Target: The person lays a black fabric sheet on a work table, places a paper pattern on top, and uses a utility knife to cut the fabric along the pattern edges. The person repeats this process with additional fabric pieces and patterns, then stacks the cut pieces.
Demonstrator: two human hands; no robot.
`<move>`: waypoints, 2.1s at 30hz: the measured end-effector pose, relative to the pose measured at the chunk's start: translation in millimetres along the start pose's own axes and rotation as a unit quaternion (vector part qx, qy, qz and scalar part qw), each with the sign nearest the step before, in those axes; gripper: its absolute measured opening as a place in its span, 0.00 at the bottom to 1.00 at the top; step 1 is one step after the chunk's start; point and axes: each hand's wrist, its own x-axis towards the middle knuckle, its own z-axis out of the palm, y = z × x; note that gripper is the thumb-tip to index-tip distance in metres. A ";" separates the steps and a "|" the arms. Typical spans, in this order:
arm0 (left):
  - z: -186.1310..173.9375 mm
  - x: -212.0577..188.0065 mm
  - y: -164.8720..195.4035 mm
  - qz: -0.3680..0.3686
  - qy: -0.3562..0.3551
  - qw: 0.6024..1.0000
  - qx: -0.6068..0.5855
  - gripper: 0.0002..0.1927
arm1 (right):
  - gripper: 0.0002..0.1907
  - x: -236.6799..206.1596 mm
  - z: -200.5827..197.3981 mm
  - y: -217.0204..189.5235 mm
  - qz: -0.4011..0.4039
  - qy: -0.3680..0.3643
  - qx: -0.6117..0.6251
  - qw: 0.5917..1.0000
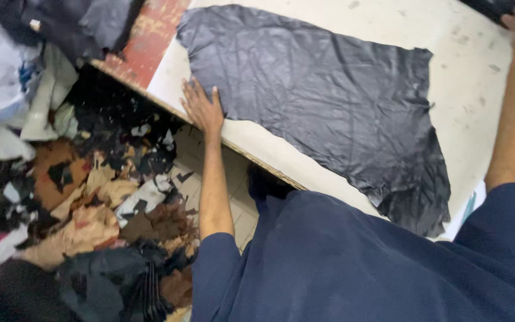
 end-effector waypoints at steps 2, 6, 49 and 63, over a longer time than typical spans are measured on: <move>-2.7 -0.5 -3.9 -0.038 0.068 0.997 -0.001 0.32 | 0.22 3.9 13.3 -20.4 -0.007 -0.054 -0.030 0.998; -8.9 -4.5 -4.5 -0.114 0.198 0.973 -0.043 0.23 | 0.24 -19.0 49.5 -63.1 -0.018 -0.107 -0.065 0.992; -0.5 -13.5 -52.2 -0.020 0.199 0.976 -0.083 0.17 | 0.46 -246.1 227.2 -86.3 0.069 -0.166 0.195 0.964; 14.4 36.0 -120.1 0.119 -0.083 0.935 -0.324 0.19 | 0.42 -246.3 218.0 -134.0 0.110 -0.143 -0.077 0.981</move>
